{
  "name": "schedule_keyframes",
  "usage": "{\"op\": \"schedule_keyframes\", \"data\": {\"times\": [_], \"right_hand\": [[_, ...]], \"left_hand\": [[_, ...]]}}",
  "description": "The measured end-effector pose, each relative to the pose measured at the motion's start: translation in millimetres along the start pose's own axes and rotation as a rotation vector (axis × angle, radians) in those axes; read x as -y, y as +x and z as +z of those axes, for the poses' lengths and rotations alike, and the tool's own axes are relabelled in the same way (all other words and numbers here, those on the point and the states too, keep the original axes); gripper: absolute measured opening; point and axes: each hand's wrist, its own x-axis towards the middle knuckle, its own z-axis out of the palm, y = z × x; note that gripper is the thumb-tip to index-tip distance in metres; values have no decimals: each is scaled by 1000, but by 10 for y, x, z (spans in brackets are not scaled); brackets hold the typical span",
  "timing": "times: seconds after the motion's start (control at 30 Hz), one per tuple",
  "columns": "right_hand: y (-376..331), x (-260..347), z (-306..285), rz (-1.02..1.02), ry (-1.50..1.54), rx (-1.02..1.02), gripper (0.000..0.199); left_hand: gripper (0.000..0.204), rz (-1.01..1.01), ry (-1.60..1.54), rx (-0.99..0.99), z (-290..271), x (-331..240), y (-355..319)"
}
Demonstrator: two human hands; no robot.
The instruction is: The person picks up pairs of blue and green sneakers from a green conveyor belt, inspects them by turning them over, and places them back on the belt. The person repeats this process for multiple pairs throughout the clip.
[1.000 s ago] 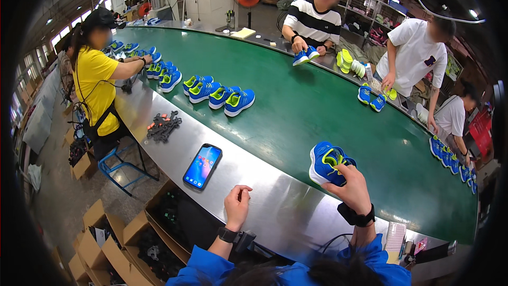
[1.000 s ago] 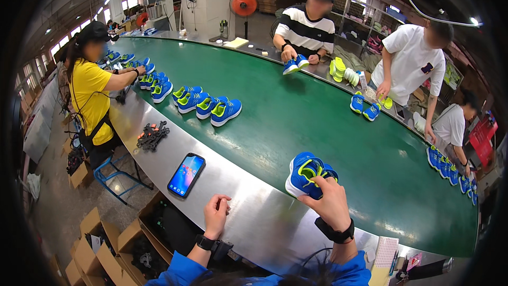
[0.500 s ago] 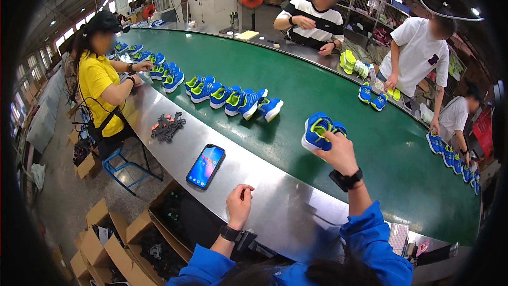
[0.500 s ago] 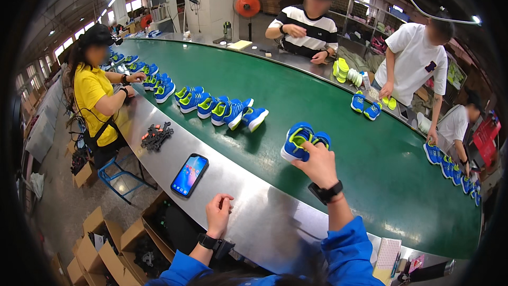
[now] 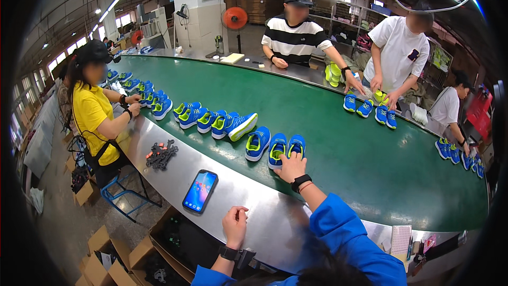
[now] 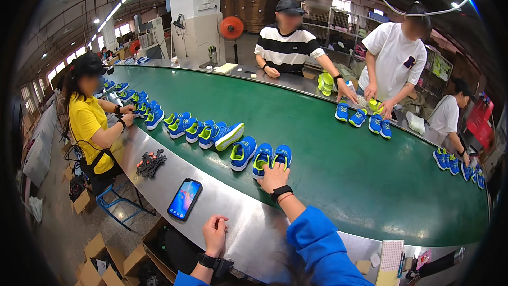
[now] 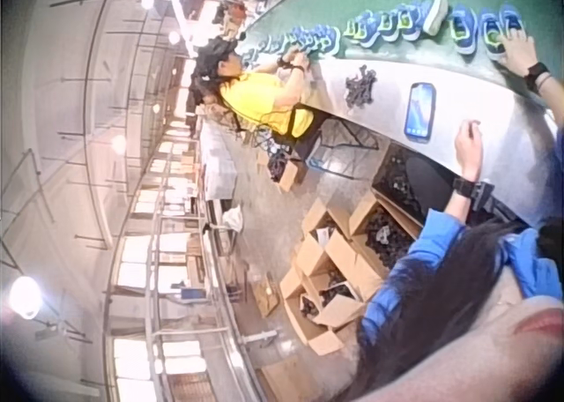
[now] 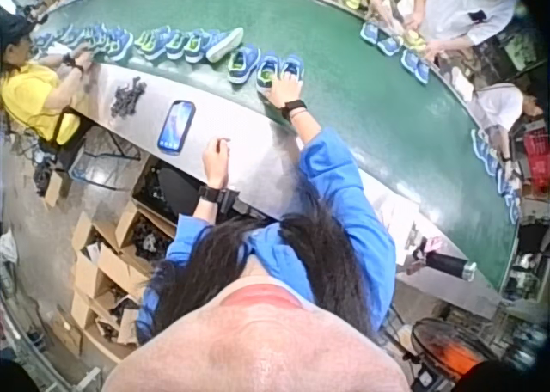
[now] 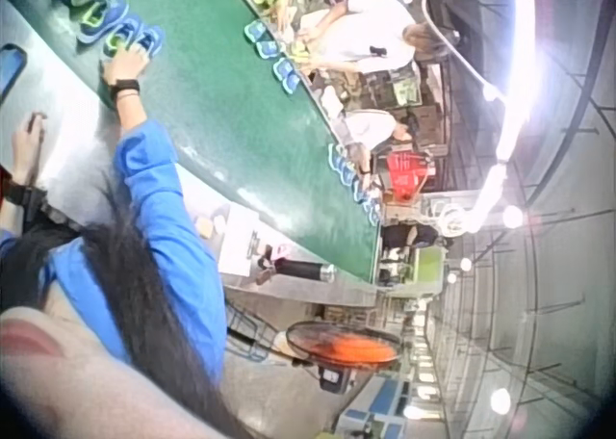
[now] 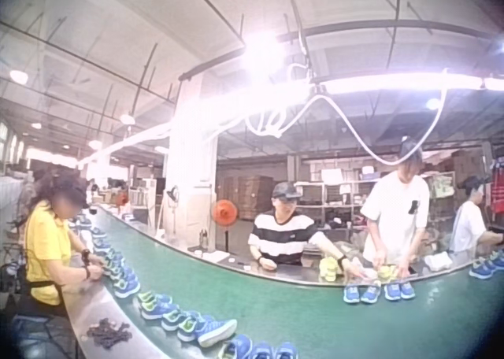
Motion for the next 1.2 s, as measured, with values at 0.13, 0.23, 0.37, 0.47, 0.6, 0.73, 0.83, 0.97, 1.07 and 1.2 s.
{"op": "schedule_keyframes", "data": {"times": [0.13,0.23,0.37,0.47,0.6,0.73,0.83,0.97,1.07,1.2], "right_hand": [[-141,138,-126,-58,7,-165,60],[-154,257,-196,-128,55,-211,64],[60,445,-152,-255,97,-217,65],[393,715,-25,-344,60,-222,65],[967,1095,251,-409,-67,-134,71],[1350,1357,424,-343,-74,-55,74],[1379,1379,516,-336,-63,42,74],[1148,1468,454,-413,-140,63,58],[1053,1322,517,-391,-97,-156,47],[1107,1373,537,-380,33,-270,55]], "left_hand": [[15,5,40,12,0,-42,-37],[15,12,42,9,23,-44,-27],[17,17,50,29,56,-52,-49],[16,8,159,-15,78,-54,-42],[16,21,209,-53,104,-134,-35],[15,-10,244,-46,119,-218,-32],[14,-7,294,-36,105,-217,-17],[12,-13,334,-36,73,-257,-24],[12,-22,376,3,110,-321,-29],[13,-8,397,6,105,-344,-12]]}}
